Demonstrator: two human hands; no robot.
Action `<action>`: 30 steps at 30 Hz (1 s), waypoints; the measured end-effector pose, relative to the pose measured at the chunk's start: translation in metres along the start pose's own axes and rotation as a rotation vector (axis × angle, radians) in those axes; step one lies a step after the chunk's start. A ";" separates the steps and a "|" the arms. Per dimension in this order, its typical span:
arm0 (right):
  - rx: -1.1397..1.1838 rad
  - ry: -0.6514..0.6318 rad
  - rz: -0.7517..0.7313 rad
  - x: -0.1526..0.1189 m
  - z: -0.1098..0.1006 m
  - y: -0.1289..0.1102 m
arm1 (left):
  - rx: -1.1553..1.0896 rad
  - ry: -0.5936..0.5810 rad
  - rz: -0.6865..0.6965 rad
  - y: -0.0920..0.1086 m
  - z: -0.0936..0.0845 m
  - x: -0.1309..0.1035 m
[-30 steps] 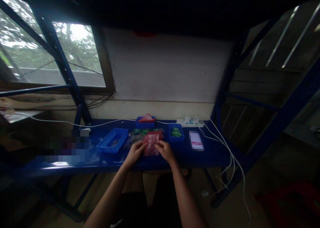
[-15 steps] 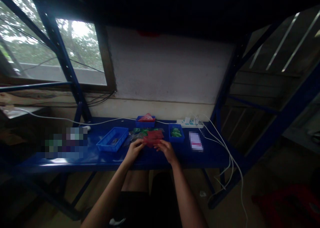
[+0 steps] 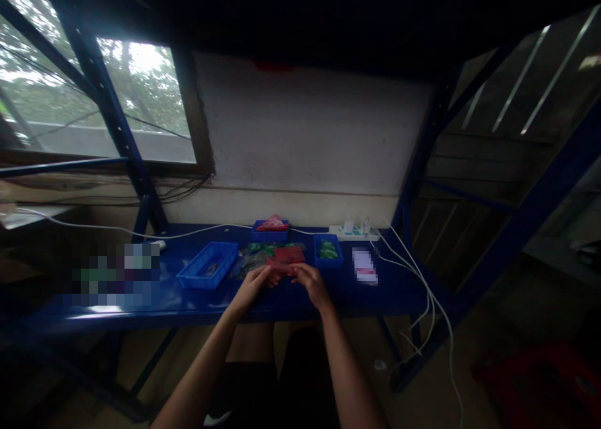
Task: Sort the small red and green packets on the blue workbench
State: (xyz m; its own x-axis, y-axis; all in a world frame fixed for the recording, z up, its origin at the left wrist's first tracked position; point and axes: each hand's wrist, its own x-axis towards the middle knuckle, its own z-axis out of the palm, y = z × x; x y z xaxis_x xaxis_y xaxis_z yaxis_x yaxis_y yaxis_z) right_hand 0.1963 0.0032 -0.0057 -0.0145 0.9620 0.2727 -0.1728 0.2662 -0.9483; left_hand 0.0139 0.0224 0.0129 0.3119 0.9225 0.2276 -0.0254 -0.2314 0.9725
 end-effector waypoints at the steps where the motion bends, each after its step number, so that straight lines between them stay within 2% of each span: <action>1: -0.058 0.004 -0.024 0.000 -0.001 0.001 | 0.009 -0.003 0.010 0.000 -0.001 0.000; 4: -0.163 0.005 -0.054 0.000 -0.002 0.002 | 0.036 -0.001 0.054 0.001 -0.003 -0.001; 9: -0.181 0.000 -0.049 0.004 0.000 0.006 | 0.103 0.036 0.063 -0.003 0.000 -0.002; 15: -0.354 0.175 -0.187 0.008 0.002 0.010 | 0.058 0.114 0.055 -0.006 0.001 0.000; 17: -0.370 0.112 -0.189 0.006 0.004 0.008 | 0.071 0.095 0.092 -0.004 0.000 -0.001; 20: -0.301 -0.091 -0.127 0.002 0.008 0.004 | 0.118 -0.035 0.175 0.001 -0.002 -0.004; 22: -0.254 -0.140 -0.086 0.000 0.008 0.003 | 0.158 -0.125 0.204 0.004 -0.003 -0.005; 23: -0.237 -0.131 -0.068 0.000 0.008 0.003 | 0.171 -0.133 0.208 0.004 -0.003 -0.005; 24: -0.222 -0.107 -0.053 0.000 0.007 0.004 | 0.174 -0.107 0.205 0.004 -0.003 -0.005; 27: -0.199 -0.039 -0.030 0.000 0.004 0.005 | 0.103 0.063 0.170 -0.002 -0.002 -0.002; 28: -0.196 -0.030 -0.028 0.000 0.003 0.005 | 0.072 0.090 0.140 -0.004 -0.001 -0.001; 30: -0.195 -0.027 -0.034 0.000 0.003 0.004 | 0.048 0.061 0.072 -0.010 0.001 0.001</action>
State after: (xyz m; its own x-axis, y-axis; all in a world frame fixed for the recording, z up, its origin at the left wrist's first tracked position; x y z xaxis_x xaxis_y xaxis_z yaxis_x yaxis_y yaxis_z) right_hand 0.1922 0.0039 -0.0095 -0.0387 0.9509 0.3070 0.0208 0.3080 -0.9512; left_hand 0.0150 0.0255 0.0033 0.2528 0.9196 0.3006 0.0006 -0.3109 0.9505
